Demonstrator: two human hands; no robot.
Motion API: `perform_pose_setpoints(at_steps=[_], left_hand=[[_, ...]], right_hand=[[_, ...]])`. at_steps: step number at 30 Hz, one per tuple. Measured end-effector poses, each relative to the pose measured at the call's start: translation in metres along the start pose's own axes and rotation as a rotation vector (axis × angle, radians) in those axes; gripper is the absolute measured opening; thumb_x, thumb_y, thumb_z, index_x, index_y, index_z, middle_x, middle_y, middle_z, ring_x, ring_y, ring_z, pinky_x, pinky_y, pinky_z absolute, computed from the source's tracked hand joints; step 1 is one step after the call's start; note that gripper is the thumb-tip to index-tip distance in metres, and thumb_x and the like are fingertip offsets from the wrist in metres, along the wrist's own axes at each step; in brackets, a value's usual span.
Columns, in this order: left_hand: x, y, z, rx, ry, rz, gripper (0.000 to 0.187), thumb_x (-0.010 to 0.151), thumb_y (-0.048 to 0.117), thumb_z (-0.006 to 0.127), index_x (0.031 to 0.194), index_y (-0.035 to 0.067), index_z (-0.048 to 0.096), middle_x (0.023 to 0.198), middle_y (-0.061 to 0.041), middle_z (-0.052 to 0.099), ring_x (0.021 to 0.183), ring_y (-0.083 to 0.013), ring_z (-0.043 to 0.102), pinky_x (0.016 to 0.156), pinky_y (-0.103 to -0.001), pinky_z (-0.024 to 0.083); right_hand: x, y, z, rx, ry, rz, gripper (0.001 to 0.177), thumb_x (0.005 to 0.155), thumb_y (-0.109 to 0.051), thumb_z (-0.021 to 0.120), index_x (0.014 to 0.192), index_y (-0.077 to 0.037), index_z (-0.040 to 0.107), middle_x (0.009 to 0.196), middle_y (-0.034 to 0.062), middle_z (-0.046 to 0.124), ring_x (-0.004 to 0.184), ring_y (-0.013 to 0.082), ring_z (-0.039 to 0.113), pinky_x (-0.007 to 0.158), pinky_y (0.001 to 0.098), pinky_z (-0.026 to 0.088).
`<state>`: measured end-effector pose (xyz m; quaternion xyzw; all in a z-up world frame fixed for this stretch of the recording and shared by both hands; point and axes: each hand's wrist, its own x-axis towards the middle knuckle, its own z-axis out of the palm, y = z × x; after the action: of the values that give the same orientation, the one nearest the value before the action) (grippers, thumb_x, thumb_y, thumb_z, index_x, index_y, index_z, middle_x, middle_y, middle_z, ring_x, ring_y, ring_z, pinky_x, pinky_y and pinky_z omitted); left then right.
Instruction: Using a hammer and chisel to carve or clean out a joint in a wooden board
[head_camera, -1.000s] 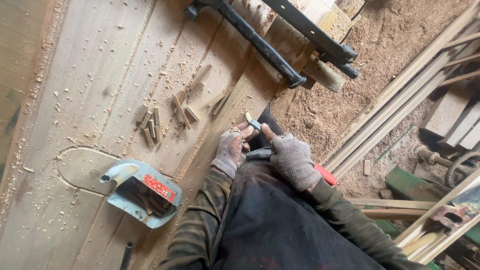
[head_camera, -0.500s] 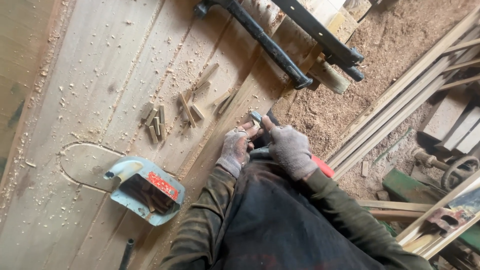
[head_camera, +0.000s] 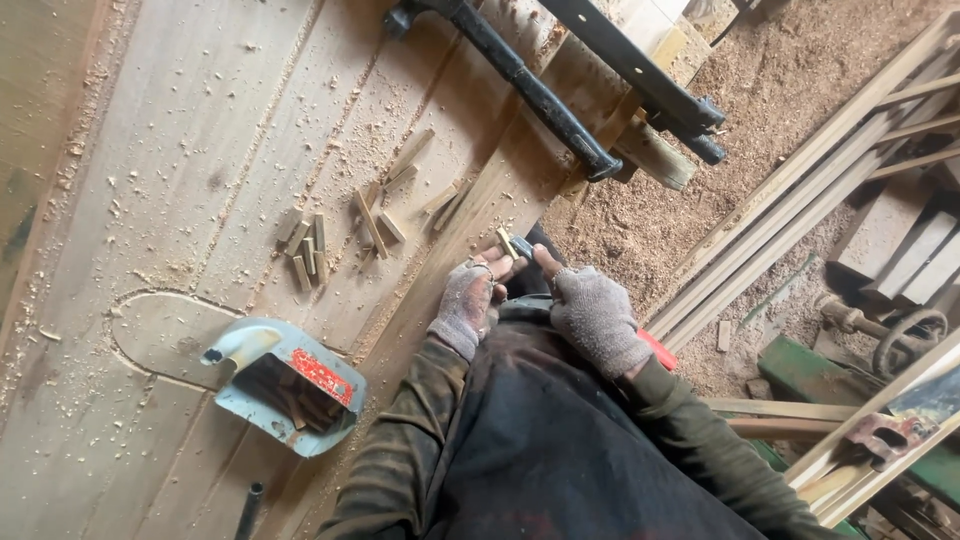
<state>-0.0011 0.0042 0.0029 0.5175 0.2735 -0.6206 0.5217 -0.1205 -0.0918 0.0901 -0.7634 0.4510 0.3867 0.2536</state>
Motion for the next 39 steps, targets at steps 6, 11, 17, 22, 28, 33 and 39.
perform_pose_setpoints(at_steps=[6, 11, 17, 22, 28, 33, 39], left_hand=[[0.018, -0.011, -0.004, 0.068, 0.062, 0.043, 0.038, 0.082, 0.007, 0.08, 0.119, 0.001, 0.073, 0.104, -0.018, 0.076, 0.097, -0.0279, 0.077, 0.047, -0.009, 0.052], [0.01, -0.005, 0.002, 0.072, 0.097, 0.048, 0.043, 0.08, 0.008, 0.081, 0.121, 0.0, 0.072, 0.101, -0.022, 0.076, 0.093, -0.0293, 0.078, 0.045, -0.009, 0.051], [0.011, -0.005, 0.003, 0.081, 0.106, 0.063, 0.041, 0.078, 0.011, 0.084, 0.116, 0.002, 0.075, 0.095, -0.02, 0.078, 0.086, -0.0235, 0.079, 0.045, -0.009, 0.051], [0.019, -0.012, 0.001, 0.041, 0.069, 0.036, 0.037, 0.08, 0.01, 0.082, 0.116, 0.003, 0.073, 0.095, -0.019, 0.078, 0.089, -0.0217, 0.079, 0.046, -0.006, 0.049], [0.016, -0.014, 0.007, 0.02, 0.042, 0.057, 0.038, 0.084, 0.009, 0.08, 0.12, 0.002, 0.071, 0.097, -0.017, 0.078, 0.091, -0.0207, 0.078, 0.045, -0.005, 0.048], [0.02, -0.019, 0.004, 0.015, 0.078, 0.018, 0.035, 0.083, 0.011, 0.078, 0.118, 0.007, 0.073, 0.09, -0.013, 0.077, 0.068, -0.0151, 0.075, 0.04, -0.007, 0.049], [0.035, -0.03, 0.006, 0.124, 0.185, 0.04, 0.027, 0.079, 0.015, 0.082, 0.105, 0.012, 0.077, 0.078, -0.004, 0.069, 0.066, -0.0104, 0.068, 0.048, -0.009, 0.052]], right_hand=[[-0.017, -0.019, -0.016, -0.111, -0.054, 0.042, 0.081, 0.088, -0.026, 0.057, 0.157, -0.053, 0.024, 0.108, 0.0117, 0.068, 0.104, 0.0354, 0.072, 0.093, 0.0536, 0.059], [-0.015, -0.024, -0.022, -0.121, -0.104, 0.068, 0.083, 0.09, -0.03, 0.062, 0.159, -0.052, 0.02, 0.115, 0.0137, 0.066, 0.108, 0.0368, 0.072, 0.091, 0.0554, 0.059], [-0.006, -0.027, -0.015, -0.104, -0.096, 0.109, 0.081, 0.092, -0.032, 0.059, 0.158, -0.053, 0.018, 0.115, 0.0138, 0.065, 0.105, 0.0373, 0.072, 0.087, 0.0566, 0.061], [-0.007, -0.033, -0.022, -0.088, -0.019, 0.067, 0.073, 0.095, -0.028, 0.053, 0.159, -0.047, 0.023, 0.108, 0.0179, 0.067, 0.103, 0.0405, 0.072, 0.089, 0.0562, 0.059], [0.012, -0.022, -0.008, -0.031, 0.068, 0.051, 0.07, 0.095, -0.028, 0.052, 0.157, -0.052, 0.029, 0.102, 0.0171, 0.069, 0.101, 0.0407, 0.073, 0.088, 0.0554, 0.06], [0.012, -0.007, -0.006, 0.006, 0.072, 0.012, 0.07, 0.09, -0.025, 0.054, 0.153, -0.05, 0.036, 0.101, 0.0185, 0.07, 0.103, 0.0415, 0.072, 0.092, 0.0561, 0.058], [0.015, 0.0, 0.014, 0.0, 0.069, -0.033, 0.08, 0.086, -0.023, 0.056, 0.155, -0.054, 0.03, 0.101, 0.0111, 0.072, 0.104, 0.0348, 0.072, 0.095, 0.0526, 0.058]])
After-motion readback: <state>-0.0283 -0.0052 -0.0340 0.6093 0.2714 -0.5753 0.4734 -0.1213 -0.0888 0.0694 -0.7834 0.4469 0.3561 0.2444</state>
